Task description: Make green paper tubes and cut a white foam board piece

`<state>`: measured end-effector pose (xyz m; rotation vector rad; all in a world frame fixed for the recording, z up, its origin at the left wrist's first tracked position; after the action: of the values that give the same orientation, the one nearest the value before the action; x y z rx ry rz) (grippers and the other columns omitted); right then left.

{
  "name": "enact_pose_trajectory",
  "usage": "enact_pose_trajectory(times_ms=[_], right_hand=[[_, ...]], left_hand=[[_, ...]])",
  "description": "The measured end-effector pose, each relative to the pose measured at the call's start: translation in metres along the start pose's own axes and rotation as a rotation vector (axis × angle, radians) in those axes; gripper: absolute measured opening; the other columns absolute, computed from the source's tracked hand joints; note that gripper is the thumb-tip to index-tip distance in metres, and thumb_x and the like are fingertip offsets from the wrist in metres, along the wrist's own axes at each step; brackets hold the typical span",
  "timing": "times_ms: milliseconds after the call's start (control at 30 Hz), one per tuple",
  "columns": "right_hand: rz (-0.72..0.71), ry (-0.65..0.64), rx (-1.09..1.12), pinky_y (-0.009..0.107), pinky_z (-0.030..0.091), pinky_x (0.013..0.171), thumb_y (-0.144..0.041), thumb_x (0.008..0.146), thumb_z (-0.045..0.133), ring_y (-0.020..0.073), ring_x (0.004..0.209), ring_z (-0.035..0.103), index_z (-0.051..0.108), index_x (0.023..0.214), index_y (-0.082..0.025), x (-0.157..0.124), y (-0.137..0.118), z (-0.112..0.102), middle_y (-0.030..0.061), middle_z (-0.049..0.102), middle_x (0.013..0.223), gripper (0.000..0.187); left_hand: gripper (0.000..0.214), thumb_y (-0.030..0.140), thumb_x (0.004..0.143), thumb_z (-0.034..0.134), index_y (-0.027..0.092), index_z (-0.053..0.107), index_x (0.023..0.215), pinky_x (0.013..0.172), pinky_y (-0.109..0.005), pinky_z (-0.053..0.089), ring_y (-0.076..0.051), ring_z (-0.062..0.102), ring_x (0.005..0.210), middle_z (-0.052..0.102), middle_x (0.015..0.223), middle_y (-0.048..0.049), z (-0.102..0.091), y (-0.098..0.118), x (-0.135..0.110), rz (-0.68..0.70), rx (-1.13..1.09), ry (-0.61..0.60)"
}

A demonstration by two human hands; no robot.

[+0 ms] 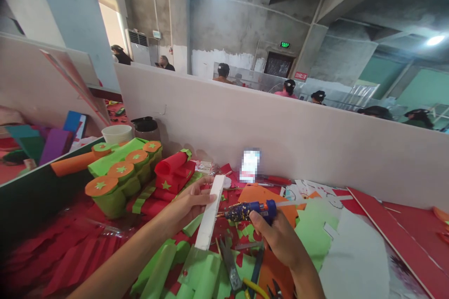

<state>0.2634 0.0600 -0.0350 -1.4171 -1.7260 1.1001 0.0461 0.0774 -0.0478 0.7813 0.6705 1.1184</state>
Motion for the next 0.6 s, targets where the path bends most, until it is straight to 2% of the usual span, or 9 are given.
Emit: enact_pose_trajectory(times_ms=[167, 467, 600], right_hand=[[-0.018, 0.052, 0.042, 0.025, 0.038, 0.046, -0.063, 0.086, 0.053, 0.0114, 0.043, 0.046, 0.051, 0.059, -0.02, 0.0015, -0.0015, -0.0004, -0.0035, 0.048, 0.051, 0.051], [0.006, 0.039, 0.034, 0.025, 0.036, 0.045, -0.063, 0.084, 0.057, 0.0116, 0.042, 0.045, 0.048, 0.058, -0.021, -0.0007, 0.001, -0.0025, -0.0045, 0.045, 0.048, 0.05], [-0.016, 0.043, 0.022, 0.025, 0.038, 0.048, -0.064, 0.086, 0.052, 0.0115, 0.045, 0.047, 0.048, 0.059, -0.02, 0.0004, -0.001, -0.0017, -0.0036, 0.047, 0.053, 0.052]], left_hand=[[0.053, 0.015, 0.067, 0.082, 0.02, 0.05, 0.108, 0.064, -0.022, 0.044, -0.011, 0.059, 0.064, 0.063, 0.077, 0.0007, -0.0008, -0.0009, 0.0004, -0.007, -0.006, -0.003], [0.052, 0.015, 0.068, 0.081, 0.019, 0.05, 0.109, 0.065, -0.023, 0.045, -0.01, 0.059, 0.063, 0.062, 0.075, 0.0014, -0.0008, 0.0013, -0.0015, -0.001, -0.025, 0.036], [0.05, 0.014, 0.069, 0.081, 0.019, 0.05, 0.108, 0.067, -0.024, 0.047, -0.01, 0.059, 0.063, 0.063, 0.077, 0.0008, 0.0013, 0.0019, -0.002, 0.004, -0.031, 0.005]])
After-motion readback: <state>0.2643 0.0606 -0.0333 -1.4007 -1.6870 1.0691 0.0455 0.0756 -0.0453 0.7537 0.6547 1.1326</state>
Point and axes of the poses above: each hand's wrist, its own x-axis towards the middle knuckle, its own z-axis out of the palm, y = z × x, the point moved 6 cm from there along x, towards the middle knuckle
